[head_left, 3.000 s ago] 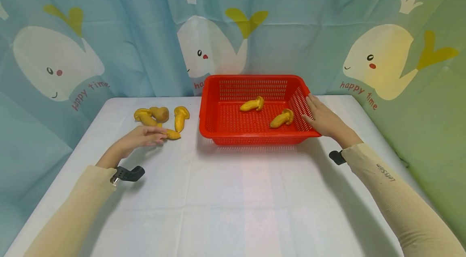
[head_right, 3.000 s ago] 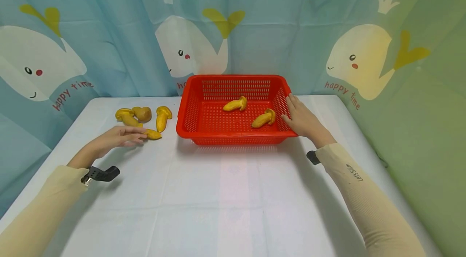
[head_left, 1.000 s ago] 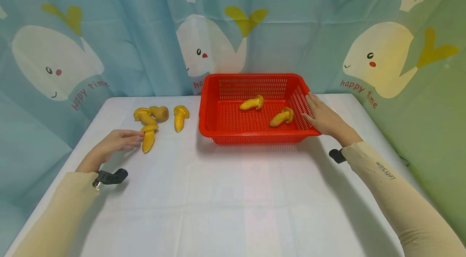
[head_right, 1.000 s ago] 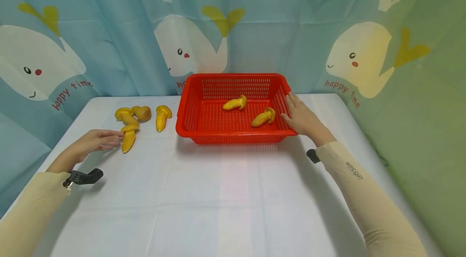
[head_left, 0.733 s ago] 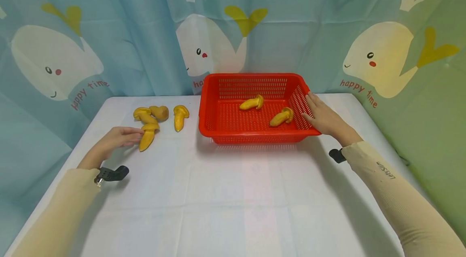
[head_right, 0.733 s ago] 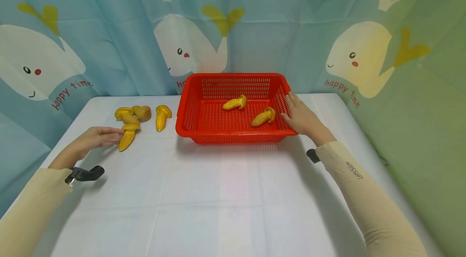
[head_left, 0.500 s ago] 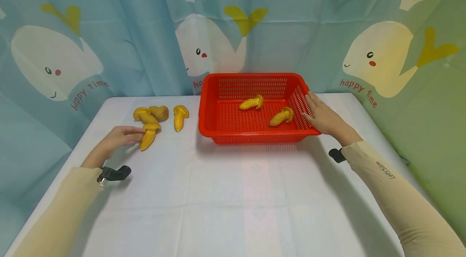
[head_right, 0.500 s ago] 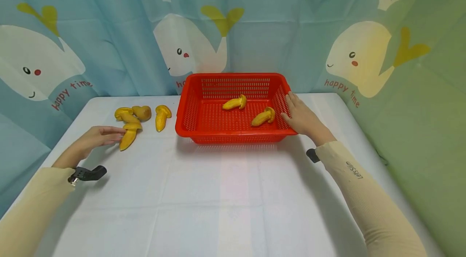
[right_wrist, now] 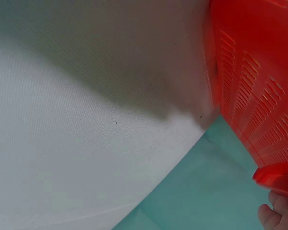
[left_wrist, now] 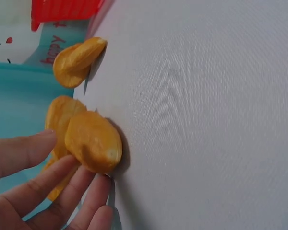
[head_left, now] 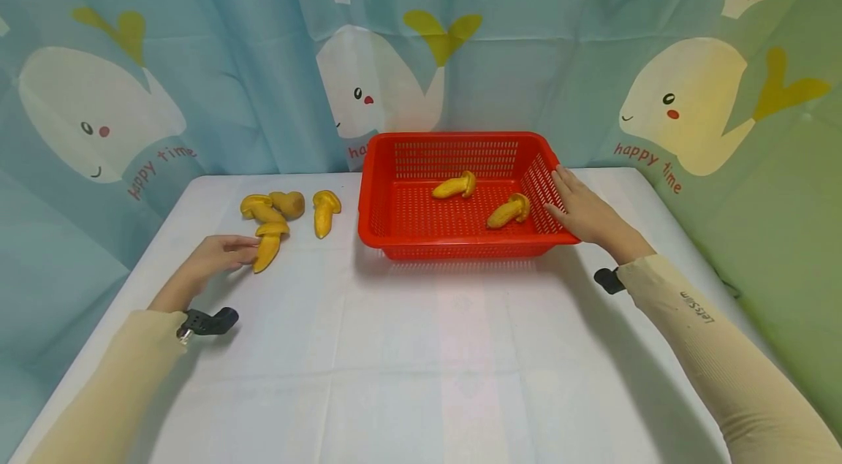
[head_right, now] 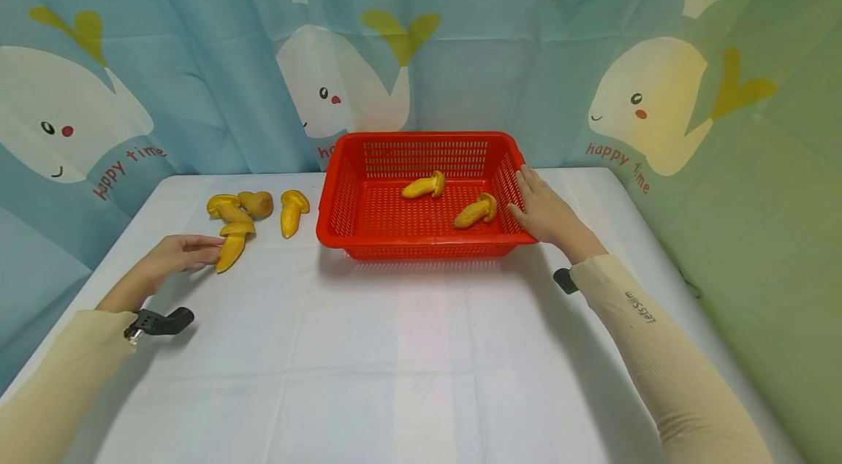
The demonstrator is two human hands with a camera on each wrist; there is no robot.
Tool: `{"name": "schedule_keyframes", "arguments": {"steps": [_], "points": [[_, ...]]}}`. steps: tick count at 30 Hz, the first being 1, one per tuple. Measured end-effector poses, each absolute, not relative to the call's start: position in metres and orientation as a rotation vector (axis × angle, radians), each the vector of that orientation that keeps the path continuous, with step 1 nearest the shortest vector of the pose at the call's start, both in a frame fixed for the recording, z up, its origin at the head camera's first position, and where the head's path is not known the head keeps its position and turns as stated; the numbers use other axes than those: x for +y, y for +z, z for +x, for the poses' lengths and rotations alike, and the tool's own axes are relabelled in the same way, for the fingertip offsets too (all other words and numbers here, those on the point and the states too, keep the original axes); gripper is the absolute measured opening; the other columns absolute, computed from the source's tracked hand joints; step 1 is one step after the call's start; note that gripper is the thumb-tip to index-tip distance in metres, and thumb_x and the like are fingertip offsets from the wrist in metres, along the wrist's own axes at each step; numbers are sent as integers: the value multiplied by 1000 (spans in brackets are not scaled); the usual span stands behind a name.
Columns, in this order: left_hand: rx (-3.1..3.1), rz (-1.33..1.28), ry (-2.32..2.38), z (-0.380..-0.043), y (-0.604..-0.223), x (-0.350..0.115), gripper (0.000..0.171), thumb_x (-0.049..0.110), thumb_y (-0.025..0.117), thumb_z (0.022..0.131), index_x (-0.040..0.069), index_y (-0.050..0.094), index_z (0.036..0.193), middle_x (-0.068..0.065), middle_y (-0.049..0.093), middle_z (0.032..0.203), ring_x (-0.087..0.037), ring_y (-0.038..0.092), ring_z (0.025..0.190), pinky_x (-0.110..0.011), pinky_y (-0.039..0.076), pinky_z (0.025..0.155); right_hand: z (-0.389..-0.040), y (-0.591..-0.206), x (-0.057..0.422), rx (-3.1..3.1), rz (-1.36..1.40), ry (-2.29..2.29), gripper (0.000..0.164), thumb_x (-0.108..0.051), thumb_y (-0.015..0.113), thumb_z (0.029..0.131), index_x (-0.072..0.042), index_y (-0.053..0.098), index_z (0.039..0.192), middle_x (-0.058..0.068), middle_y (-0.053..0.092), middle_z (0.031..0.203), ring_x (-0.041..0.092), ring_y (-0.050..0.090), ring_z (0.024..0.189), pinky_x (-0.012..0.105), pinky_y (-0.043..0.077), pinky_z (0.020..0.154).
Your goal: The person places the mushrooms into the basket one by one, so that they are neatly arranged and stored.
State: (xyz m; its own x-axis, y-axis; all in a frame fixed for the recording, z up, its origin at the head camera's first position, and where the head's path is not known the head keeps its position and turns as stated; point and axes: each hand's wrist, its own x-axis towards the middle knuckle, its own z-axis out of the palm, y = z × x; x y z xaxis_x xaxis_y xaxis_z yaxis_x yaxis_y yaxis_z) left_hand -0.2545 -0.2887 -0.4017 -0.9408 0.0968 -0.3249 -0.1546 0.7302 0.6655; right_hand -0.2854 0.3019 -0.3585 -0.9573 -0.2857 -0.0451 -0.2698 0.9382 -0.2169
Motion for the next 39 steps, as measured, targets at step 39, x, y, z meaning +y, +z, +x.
{"name": "schedule_keyframes", "arguments": {"steps": [39], "points": [[2763,198,899,-254,-411,-272,51,7,70,80,-10,51,124,-33,55,118,-39,56,98,-46,51,85,-285,-357,302,3006,-407,-337,75,-28,46,97,6,4,148,25,1,156,42,4,143,59,13,114]]}}
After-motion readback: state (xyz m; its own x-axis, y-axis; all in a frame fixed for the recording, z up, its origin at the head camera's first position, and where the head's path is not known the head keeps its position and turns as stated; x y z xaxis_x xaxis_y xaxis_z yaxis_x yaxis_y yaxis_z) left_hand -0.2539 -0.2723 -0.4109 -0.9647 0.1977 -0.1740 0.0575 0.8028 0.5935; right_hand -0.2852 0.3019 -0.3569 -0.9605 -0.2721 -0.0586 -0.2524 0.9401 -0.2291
